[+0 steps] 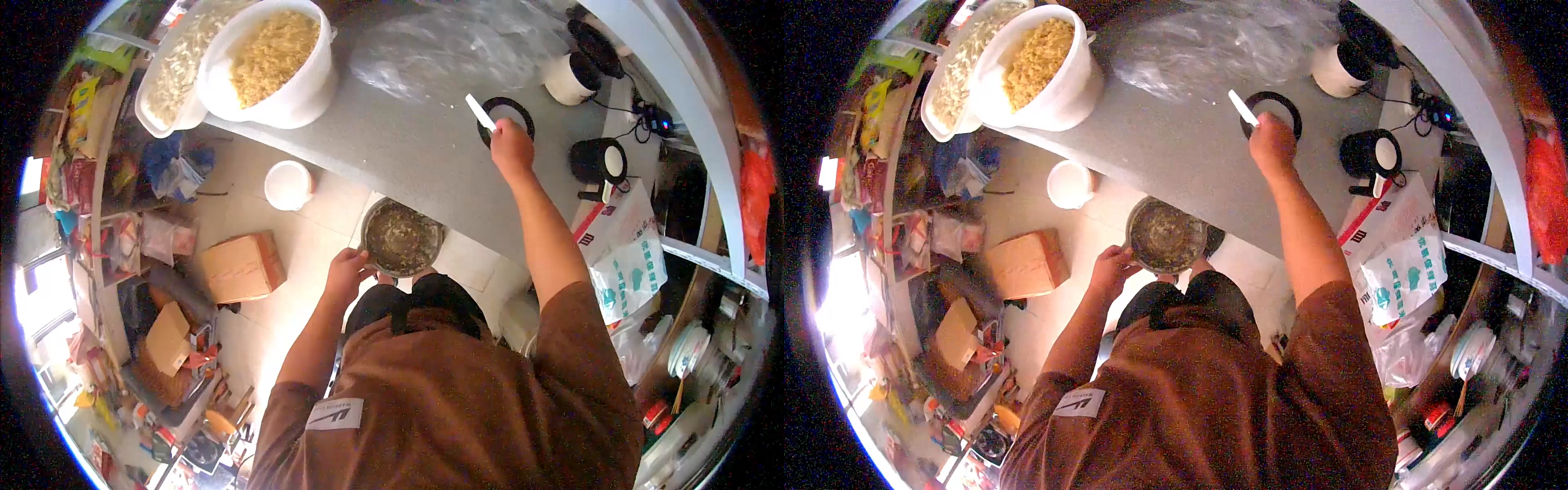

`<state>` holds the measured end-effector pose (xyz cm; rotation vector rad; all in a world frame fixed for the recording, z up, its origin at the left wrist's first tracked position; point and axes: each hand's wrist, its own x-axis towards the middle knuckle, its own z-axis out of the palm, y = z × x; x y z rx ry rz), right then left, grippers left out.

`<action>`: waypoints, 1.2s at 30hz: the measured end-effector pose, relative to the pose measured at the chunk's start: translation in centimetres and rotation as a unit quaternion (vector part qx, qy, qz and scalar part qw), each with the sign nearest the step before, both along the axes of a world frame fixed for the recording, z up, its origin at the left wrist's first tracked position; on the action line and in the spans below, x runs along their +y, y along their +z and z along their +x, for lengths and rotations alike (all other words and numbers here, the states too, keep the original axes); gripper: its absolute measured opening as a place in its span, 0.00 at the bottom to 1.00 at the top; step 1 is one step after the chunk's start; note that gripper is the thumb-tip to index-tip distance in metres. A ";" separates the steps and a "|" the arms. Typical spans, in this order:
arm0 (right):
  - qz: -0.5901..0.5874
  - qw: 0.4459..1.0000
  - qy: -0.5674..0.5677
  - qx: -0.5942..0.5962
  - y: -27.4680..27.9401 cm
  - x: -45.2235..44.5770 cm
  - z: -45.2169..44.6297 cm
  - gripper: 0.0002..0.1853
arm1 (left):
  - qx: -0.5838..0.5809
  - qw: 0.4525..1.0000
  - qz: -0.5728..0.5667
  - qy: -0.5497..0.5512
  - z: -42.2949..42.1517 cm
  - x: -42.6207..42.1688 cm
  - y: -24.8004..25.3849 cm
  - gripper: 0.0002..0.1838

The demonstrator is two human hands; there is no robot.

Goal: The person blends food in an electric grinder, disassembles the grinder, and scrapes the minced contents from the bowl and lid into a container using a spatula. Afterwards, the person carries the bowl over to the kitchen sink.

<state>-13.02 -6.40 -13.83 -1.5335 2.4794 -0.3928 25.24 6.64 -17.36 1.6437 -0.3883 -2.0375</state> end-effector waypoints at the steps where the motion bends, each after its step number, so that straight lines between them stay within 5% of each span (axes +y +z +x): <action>1: 0.000 1.000 0.003 -0.002 -0.6 -0.4 0.3 0.06 | 0.004 1.000 -0.002 0.005 0.1 0.0 0.1 0.08; 9: -0.041 0.974 0.217 -0.052 -1.1 3.2 6.0 0.05 | -0.012 0.999 -0.002 0.031 0.9 -0.1 -0.6 0.08; 12: 0.034 0.931 0.341 -0.123 -0.6 4.4 5.7 0.05 | -0.018 0.999 -0.003 0.040 1.1 -0.3 -0.7 0.08; 17: -0.086 0.989 0.067 -0.103 -0.2 -1.0 2.5 0.05 | 0.010 0.998 -0.011 0.053 1.5 -0.5 -0.4 0.07; 26: -0.050 0.976 0.200 -0.066 0.3 0.6 5.0 0.05 | -0.010 0.997 -0.002 0.072 1.8 0.0 -0.8 0.07; 29: -0.096 0.977 0.186 -0.044 0.1 2.2 3.9 0.04 | 0.007 0.997 -0.010 0.078 2.3 0.2 -0.6 0.07; 31: -0.067 0.995 0.069 0.004 -0.1 2.5 2.9 0.04 | 0.014 0.997 -0.014 0.080 2.2 -0.1 -0.6 0.07; 36: -0.011 0.995 0.089 -0.043 -1.5 2.9 5.7 0.05 | 0.006 0.997 -0.015 0.074 2.2 -0.8 0.1 0.07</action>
